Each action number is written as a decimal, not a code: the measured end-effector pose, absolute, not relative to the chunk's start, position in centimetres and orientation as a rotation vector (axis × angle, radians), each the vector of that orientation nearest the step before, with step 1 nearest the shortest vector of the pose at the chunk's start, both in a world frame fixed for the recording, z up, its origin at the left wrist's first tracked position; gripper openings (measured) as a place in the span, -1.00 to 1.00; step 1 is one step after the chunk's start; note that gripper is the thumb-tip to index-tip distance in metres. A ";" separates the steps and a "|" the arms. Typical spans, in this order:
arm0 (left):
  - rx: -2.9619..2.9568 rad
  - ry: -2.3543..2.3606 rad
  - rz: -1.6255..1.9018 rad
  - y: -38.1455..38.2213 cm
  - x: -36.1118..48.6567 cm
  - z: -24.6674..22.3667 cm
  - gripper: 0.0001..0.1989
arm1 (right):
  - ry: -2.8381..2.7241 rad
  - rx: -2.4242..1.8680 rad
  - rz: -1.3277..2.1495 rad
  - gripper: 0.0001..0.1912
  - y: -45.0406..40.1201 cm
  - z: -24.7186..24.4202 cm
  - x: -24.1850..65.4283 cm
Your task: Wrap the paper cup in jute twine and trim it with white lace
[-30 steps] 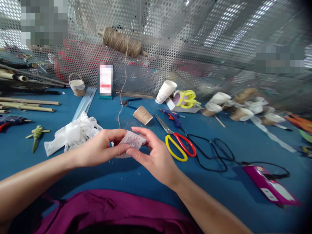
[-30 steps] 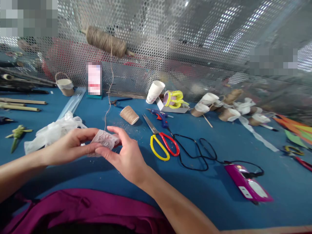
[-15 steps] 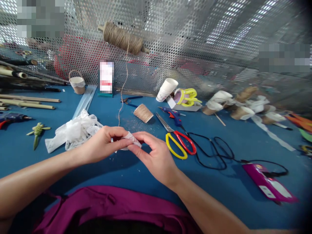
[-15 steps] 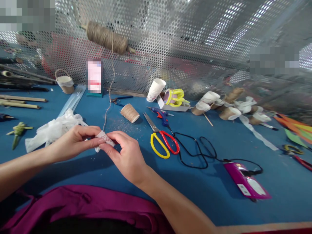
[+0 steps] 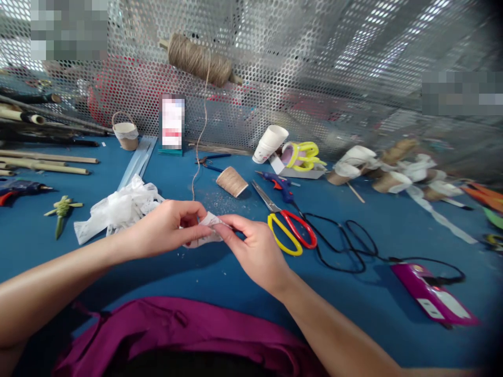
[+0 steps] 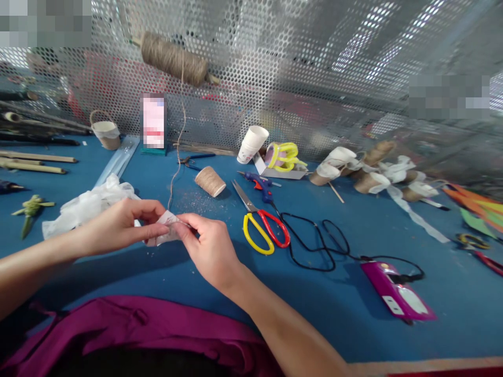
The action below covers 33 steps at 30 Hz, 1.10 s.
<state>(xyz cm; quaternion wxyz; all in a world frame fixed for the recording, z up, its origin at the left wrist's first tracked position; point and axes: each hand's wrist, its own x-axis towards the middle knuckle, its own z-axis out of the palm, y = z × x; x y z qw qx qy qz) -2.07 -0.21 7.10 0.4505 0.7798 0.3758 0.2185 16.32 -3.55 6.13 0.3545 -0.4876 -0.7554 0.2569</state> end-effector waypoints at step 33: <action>2.176 0.927 0.922 0.2 -1.9 7.6 -0.85 | -1.836 -1.198 0.969 -0.81 -2.8 7.3 16.2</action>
